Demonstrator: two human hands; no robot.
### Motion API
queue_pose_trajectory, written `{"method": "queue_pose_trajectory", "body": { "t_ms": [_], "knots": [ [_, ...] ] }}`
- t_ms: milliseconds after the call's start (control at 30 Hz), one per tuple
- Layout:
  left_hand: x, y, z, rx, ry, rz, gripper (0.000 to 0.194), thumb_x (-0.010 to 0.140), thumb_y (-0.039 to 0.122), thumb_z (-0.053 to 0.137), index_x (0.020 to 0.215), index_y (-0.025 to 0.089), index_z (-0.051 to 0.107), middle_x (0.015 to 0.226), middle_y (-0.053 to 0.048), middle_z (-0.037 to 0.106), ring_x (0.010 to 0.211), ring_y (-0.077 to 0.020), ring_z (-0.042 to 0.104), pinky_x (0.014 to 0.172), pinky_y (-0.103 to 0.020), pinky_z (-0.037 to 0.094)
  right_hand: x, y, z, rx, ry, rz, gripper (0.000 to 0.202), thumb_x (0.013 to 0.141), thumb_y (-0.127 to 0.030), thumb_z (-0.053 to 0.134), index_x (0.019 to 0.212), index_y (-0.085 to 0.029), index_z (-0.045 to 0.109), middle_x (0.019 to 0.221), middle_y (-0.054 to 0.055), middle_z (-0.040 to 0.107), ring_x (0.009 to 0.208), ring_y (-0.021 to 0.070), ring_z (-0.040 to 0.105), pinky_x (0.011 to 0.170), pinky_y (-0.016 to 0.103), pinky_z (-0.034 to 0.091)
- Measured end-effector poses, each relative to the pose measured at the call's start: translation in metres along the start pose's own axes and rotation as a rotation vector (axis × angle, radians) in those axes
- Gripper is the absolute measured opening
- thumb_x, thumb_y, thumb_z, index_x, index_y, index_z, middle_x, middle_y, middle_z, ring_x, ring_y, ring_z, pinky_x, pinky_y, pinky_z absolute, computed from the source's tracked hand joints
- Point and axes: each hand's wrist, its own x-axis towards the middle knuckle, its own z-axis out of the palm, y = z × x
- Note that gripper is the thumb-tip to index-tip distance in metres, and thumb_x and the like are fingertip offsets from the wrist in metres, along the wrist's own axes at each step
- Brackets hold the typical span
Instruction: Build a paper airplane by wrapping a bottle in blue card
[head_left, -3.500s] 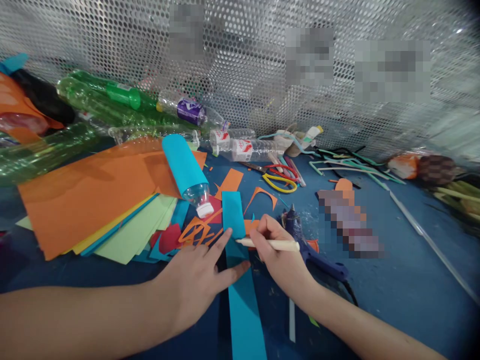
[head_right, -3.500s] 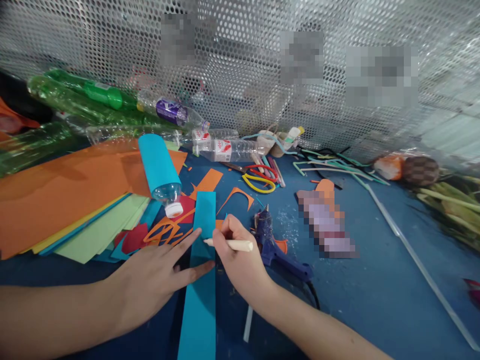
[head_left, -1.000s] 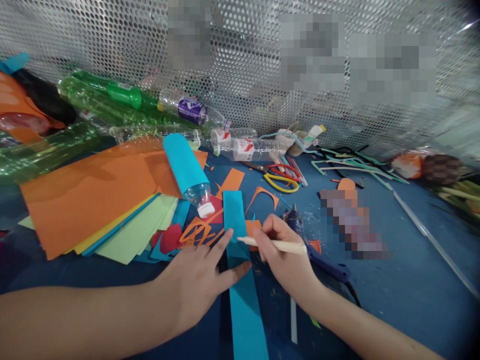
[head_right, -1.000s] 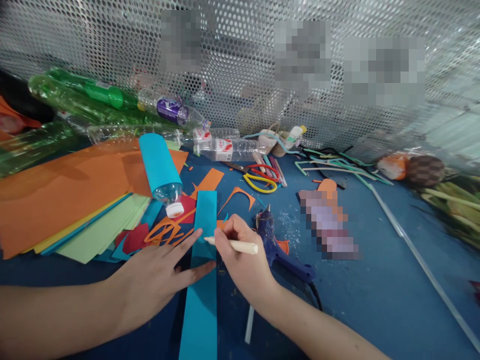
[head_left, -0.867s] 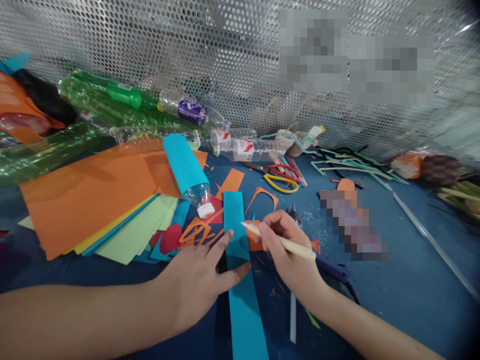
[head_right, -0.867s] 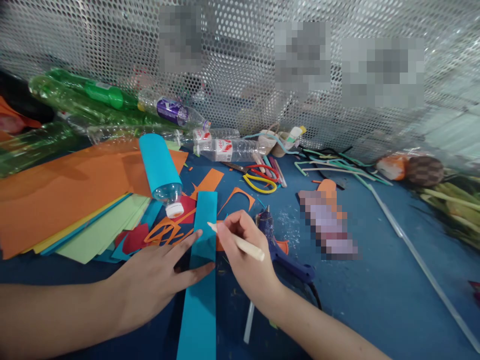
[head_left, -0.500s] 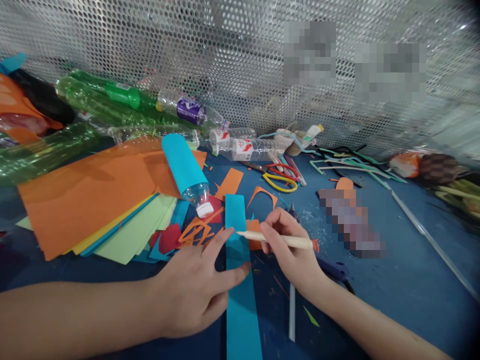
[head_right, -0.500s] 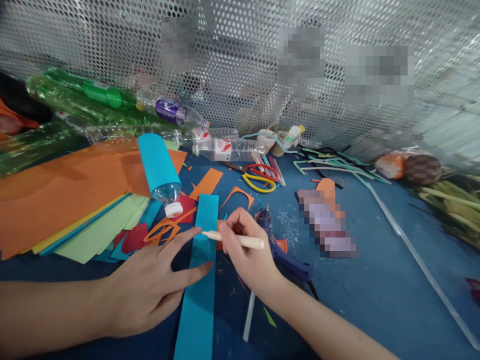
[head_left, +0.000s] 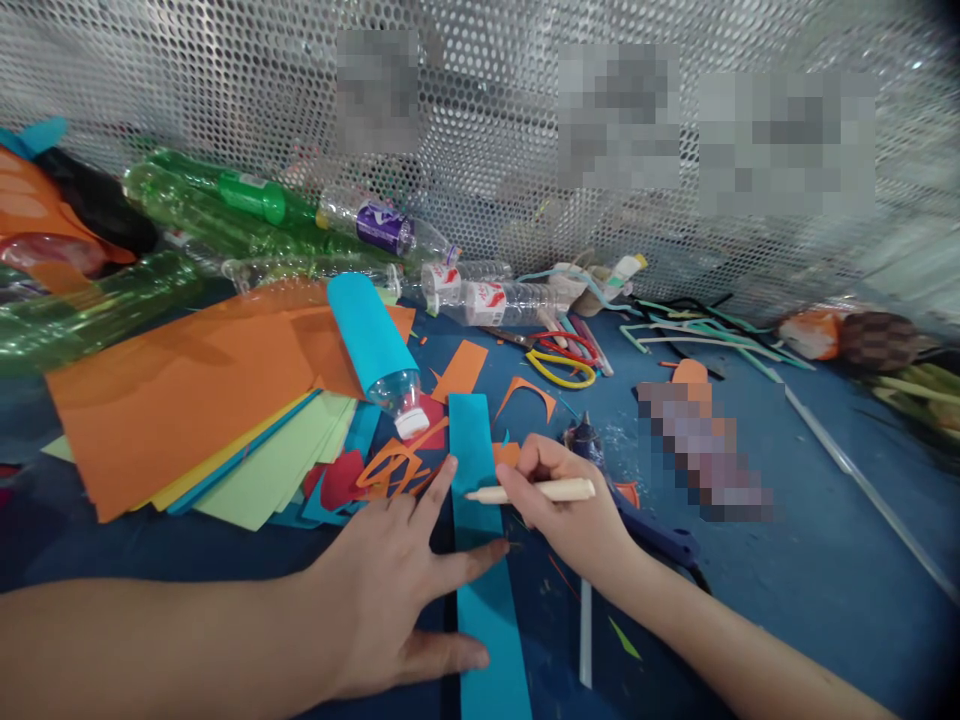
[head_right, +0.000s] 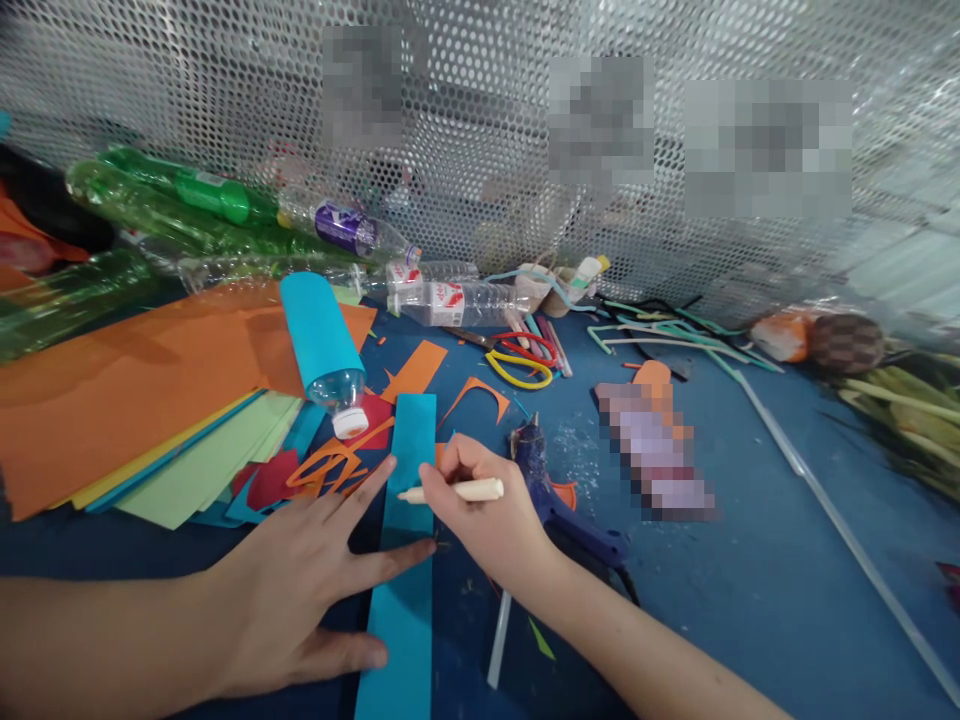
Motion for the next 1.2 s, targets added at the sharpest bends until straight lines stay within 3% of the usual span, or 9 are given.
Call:
{"method": "queue_pose_trajectory", "body": {
  "t_ms": [233,433,667,1200],
  "knots": [
    [0.0018,0.0007,-0.0043,0.000,-0.058,0.000,0.073,0.077,0.073,0.053,0.142,0.050,0.029,0.156,-0.019,0.019,0.101,-0.0397,0.062,0.075,-0.051,0.051,-0.0001,0.0009,0.0003,0.011,-0.028,0.010,0.031,0.084,-0.031,0.056,0.062,-0.024,0.035,0.048,-0.008,0.041,0.042,0.0085,0.035,0.044,0.023,0.030],
    [0.0018,0.0013,-0.0043,-0.013,-0.043,-0.001,0.071,0.078,0.072,0.052,0.142,0.047,0.034,0.158,-0.017,0.015,0.105,-0.0389,0.061,0.078,-0.050,0.050,0.0001,0.0006,0.0005,0.028,-0.036,0.000,0.031,0.084,-0.031,0.056,0.062,-0.023,0.036,0.048,-0.008,0.042,0.043,0.0087,0.036,0.044,0.023,0.031],
    [0.0013,0.0025,-0.0036,-0.007,-0.052,-0.033,0.071,0.078,0.067,0.056,0.141,0.054,0.026,0.155,-0.020,0.023,0.101,-0.0413,0.063,0.071,-0.053,0.052,0.0006,-0.0002,0.0005,0.013,-0.033,0.004,0.031,0.084,-0.031,0.056,0.062,-0.024,0.035,0.046,-0.008,0.042,0.041,0.0083,0.035,0.042,0.022,0.030],
    [0.0016,0.0027,-0.0032,-0.026,-0.067,-0.040,0.069,0.078,0.066,0.058,0.140,0.053,0.031,0.155,-0.020,0.021,0.101,-0.0410,0.063,0.073,-0.055,0.051,-0.0014,0.0025,0.0013,0.054,-0.072,0.000,0.030,0.087,-0.030,0.054,0.064,-0.023,0.035,0.052,-0.008,0.039,0.046,0.0086,0.034,0.045,0.023,0.030]
  ]
}}
